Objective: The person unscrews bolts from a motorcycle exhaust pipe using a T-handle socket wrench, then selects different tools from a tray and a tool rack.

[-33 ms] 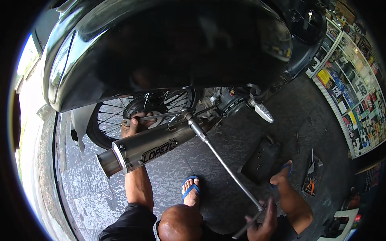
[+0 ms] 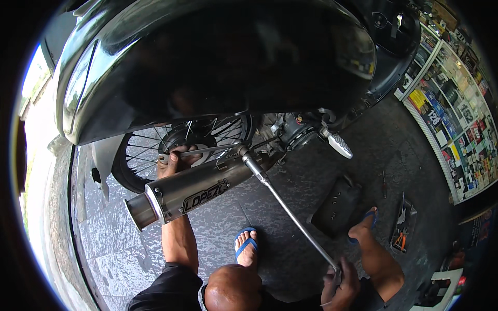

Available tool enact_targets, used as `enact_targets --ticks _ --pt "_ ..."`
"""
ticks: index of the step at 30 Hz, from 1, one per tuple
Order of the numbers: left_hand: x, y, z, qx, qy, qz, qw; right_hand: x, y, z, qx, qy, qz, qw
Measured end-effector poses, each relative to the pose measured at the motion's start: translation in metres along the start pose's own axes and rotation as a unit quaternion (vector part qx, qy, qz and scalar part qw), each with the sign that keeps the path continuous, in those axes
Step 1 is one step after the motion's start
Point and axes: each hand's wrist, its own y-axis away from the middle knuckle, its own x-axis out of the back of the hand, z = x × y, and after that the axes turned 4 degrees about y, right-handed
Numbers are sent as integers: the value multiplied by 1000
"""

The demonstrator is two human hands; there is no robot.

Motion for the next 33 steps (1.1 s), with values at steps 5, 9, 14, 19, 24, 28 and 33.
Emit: enact_targets --ticks 5,9,14,19,24,28,33 --pt "3 3 -3 -3 -1 -7 1000 7 -14 5 -527 -576 -158 605" --pt "5 3 -6 -6 1 -10 1000 -13 -18 -37 -381 -365 -17 849" --pt "4 1 -5 -16 13 -9 1000 -15 5 -7 -143 -195 115 964" --pt "-2 2 -6 5 38 -2 999 -3 -7 21 202 110 111 967" --pt "6 3 -8 -13 16 -2 1000 10 -20 -13 -506 -481 -82 711" --pt "9 2 -10 -5 15 -14 1000 -2 -16 -24 -324 -311 -2 894" --pt "8 2 -9 11 40 -12 999 2 -4 -24 -93 -153 47 983"
